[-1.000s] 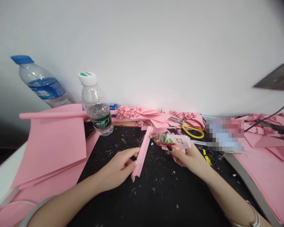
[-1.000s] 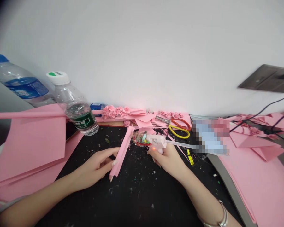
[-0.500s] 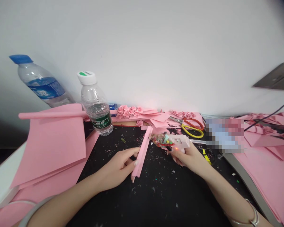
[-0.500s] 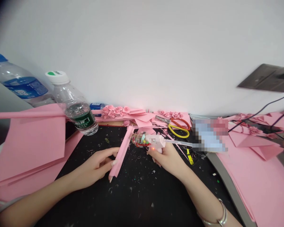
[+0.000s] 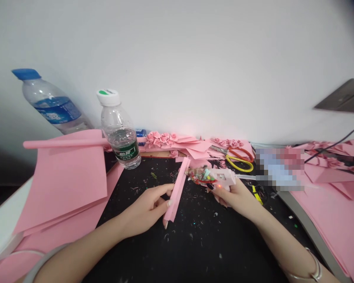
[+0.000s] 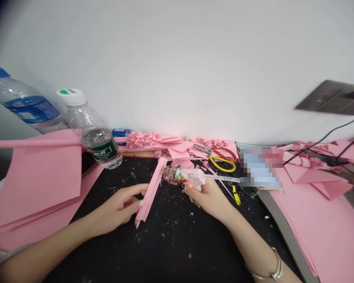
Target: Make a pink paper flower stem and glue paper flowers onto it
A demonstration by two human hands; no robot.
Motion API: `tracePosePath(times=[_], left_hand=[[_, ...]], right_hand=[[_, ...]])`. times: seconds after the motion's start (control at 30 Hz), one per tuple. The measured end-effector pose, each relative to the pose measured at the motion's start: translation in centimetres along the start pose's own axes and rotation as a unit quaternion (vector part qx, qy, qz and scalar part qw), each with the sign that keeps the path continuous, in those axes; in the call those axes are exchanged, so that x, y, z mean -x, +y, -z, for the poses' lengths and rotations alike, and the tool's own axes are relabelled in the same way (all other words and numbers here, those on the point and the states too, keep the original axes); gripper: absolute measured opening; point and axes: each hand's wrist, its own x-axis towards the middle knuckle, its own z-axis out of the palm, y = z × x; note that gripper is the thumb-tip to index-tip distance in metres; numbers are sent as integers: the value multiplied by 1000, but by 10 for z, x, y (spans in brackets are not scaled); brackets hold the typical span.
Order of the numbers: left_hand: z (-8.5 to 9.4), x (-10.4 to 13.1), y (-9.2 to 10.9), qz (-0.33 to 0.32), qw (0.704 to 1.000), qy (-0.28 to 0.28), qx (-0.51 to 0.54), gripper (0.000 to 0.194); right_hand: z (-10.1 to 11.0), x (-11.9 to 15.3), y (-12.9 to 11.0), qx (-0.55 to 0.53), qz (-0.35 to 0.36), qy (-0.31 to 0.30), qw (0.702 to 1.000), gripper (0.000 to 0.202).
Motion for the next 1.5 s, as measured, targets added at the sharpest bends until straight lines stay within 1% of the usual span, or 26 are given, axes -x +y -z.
tracePosePath(times=[0.07, 0.13, 0.27, 0.33, 0.4, 0.53, 0.63, 0.7, 0.8, 0.87, 1.03, 1.1, 1.17, 1.23, 1.27, 1.4, 1.43, 1.5], left_hand=[[0, 0, 0, -2, 1000, -4, 1, 27], [0, 0, -1, -4, 1000, -5, 1, 27], [0, 0, 0, 1, 1000, 0, 3, 31], [1, 0, 1, 2, 1000, 1, 2, 31], [2, 0, 2, 2, 1000, -1, -1, 30], [2, 0, 2, 1, 1000, -9, -7, 22], [1, 0, 2, 3, 1000, -12, -9, 21], [1, 0, 2, 8, 1000, -9, -9, 22], [1, 0, 2, 7, 1000, -9, -2, 26], [1, -1, 2, 4, 1000, -7, 4, 30], [1, 0, 1, 6, 1000, 2, 8, 33], [1, 0, 1, 4, 1000, 4, 12, 33], [1, 0, 0, 5, 1000, 7, 14, 34], [1, 0, 0, 5, 1000, 9, 14, 34], [1, -1, -1, 4, 1000, 10, 15, 34], [1, -1, -2, 7, 1000, 15, 20, 36], [1, -1, -3, 9, 1000, 17, 20, 36], [1, -1, -3, 12, 1000, 21, 18, 37]], right_hand=[[0, -2, 2, -1, 6, 26, 1000, 22], [0, -3, 2, 1, 7, 30, 1000, 23], [1, 0, -2, 12, -5, -16, 1000, 19], [1, 2, -4, 23, -5, -29, 999, 17], [1, 3, -4, 24, 4, -18, 1000, 18], [0, 1, 0, 14, 15, 32, 999, 19], [0, 0, 1, 16, 12, 42, 999, 19], [1, 0, -1, 11, 4, 25, 1000, 19], [3, 2, -4, 17, -11, -36, 999, 17], [3, 3, -5, 25, -14, -59, 998, 15], [2, 4, -7, 26, 8, -16, 999, 18], [1, 4, -8, 28, 4, -33, 999, 16], [1, 4, -8, 28, 1, -71, 997, 12], [1, 5, -8, 27, 4, -92, 995, 9], [1, 5, -8, 28, 8, -88, 996, 9], [1, 4, -8, 33, 14, -43, 998, 16], [1, 4, -8, 32, 17, -44, 998, 16], [1, 5, -9, 29, 26, -72, 997, 12]])
